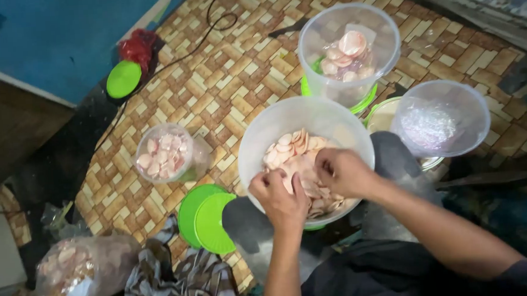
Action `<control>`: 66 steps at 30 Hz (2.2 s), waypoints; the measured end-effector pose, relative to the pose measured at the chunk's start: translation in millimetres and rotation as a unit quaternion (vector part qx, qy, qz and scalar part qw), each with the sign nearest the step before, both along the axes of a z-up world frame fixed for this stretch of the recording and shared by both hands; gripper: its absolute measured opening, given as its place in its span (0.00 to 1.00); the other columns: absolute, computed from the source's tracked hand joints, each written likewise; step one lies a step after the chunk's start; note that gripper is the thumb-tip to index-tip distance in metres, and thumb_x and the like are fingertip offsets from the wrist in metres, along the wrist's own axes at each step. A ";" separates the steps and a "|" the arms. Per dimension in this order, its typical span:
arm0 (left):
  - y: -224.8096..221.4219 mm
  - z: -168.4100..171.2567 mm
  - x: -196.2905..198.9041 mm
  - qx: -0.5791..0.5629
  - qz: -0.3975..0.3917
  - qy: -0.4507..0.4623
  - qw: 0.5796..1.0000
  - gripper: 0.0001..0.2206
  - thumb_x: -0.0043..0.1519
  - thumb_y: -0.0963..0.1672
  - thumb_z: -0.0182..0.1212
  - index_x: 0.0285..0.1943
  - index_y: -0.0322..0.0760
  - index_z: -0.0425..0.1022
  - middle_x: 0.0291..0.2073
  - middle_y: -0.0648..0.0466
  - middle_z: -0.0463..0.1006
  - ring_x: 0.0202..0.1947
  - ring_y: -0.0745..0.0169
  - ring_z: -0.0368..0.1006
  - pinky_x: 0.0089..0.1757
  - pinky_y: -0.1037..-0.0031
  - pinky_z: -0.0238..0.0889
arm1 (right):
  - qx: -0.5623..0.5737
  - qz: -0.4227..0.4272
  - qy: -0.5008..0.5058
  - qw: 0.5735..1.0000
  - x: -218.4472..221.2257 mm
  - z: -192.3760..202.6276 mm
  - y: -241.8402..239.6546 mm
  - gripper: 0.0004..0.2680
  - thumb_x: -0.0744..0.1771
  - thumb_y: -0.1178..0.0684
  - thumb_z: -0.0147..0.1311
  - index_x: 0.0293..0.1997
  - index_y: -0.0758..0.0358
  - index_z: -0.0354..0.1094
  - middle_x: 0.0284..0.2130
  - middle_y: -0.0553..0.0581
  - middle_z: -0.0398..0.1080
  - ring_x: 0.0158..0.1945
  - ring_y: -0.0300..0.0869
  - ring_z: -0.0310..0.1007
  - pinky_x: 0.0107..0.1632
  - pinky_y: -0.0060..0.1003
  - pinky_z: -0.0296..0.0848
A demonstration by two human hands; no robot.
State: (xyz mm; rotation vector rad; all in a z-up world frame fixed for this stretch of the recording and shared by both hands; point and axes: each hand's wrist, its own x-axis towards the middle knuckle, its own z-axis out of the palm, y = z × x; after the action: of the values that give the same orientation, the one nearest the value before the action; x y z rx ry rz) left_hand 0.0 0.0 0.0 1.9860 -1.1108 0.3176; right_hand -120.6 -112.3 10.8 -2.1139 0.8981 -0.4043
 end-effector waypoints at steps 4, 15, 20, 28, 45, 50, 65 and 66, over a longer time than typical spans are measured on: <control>-0.9 5.0 2.0 0.087 -0.086 0.061 0.991 0.07 0.51 0.49 0.61 0.28 0.48 0.71 0.14 0.58 0.69 0.20 0.55 0.71 0.26 0.69 0.64 | -0.030 0.010 0.038 0.999 1.3 -6.8 10.8 0.03 0.58 0.51 0.52 0.27 0.55 0.68 0.17 0.55 0.71 0.28 0.52 0.74 0.33 0.45 0.71; 2.2 12.4 12.2 0.278 -0.203 0.207 0.916 0.13 0.59 0.48 0.41 0.39 0.45 0.73 0.32 0.48 0.79 0.36 0.43 0.72 0.37 0.59 0.59 | -0.022 0.065 -0.004 0.998 4.0 -10.4 19.0 0.04 0.60 0.50 0.52 0.26 0.55 0.64 0.23 0.55 0.70 0.31 0.50 0.70 0.33 0.42 0.63; 8.7 -38.0 28.8 0.265 -0.150 0.144 0.941 0.12 0.56 0.50 0.45 0.34 0.50 0.75 0.28 0.52 0.78 0.32 0.48 0.72 0.34 0.63 0.62 | 0.003 0.029 -0.020 0.999 10.2 -11.1 21.3 0.05 0.59 0.50 0.51 0.24 0.55 0.59 0.20 0.58 0.67 0.27 0.52 0.68 0.28 0.44 0.61; -24.0 -39.3 -3.7 0.029 -0.167 0.026 0.985 0.07 0.47 0.41 0.49 0.15 0.40 0.61 0.14 0.47 0.62 0.15 0.54 0.56 0.25 0.68 0.52 | 0.012 -0.047 0.017 0.999 13.7 -0.8 24.7 0.11 0.60 0.53 0.43 0.45 0.54 0.62 0.30 0.65 0.70 0.35 0.61 0.69 0.34 0.54 0.64; 0.8 -21.8 4.9 0.206 -0.059 0.074 0.974 0.30 0.31 0.43 0.66 0.49 0.44 0.70 0.37 0.49 0.77 0.39 0.47 0.73 0.43 0.64 0.64 | 0.003 0.079 0.022 0.997 7.2 22.9 26.8 0.06 0.63 0.50 0.42 0.38 0.56 0.57 0.26 0.65 0.68 0.31 0.60 0.68 0.30 0.53 0.62; 1.5 -34.0 17.5 0.270 -0.125 0.028 0.954 0.23 0.40 0.48 0.62 0.44 0.41 0.62 0.34 0.47 0.70 0.40 0.39 0.67 0.37 0.52 0.61 | -0.020 0.088 -0.038 0.995 6.9 6.1 22.4 0.07 0.60 0.52 0.45 0.39 0.53 0.59 0.23 0.54 0.68 0.29 0.54 0.69 0.29 0.48 0.62; 0.2 16.5 -4.5 0.292 -0.182 0.010 0.939 0.16 0.42 0.45 0.62 0.34 0.42 0.59 0.32 0.48 0.66 0.39 0.41 0.63 0.35 0.50 0.57 | 0.041 0.092 -0.066 0.993 -2.3 -8.3 12.6 0.07 0.59 0.52 0.57 0.33 0.54 0.61 0.23 0.49 0.69 0.28 0.40 0.69 0.31 0.34 0.66; 0.7 20.0 -5.5 0.295 -0.179 0.011 0.939 0.16 0.41 0.43 0.59 0.35 0.42 0.59 0.32 0.48 0.65 0.39 0.40 0.63 0.34 0.50 0.58 | 0.065 0.093 -0.075 0.991 -2.4 -4.2 12.1 0.11 0.57 0.53 0.60 0.36 0.55 0.61 0.23 0.50 0.67 0.27 0.38 0.67 0.31 0.33 0.67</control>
State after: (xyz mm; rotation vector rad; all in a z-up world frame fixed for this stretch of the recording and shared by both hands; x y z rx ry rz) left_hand -5.5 0.7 20.0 2.2136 -1.6623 -0.2644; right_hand -123.0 -100.1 6.7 -1.9965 0.6192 -0.3912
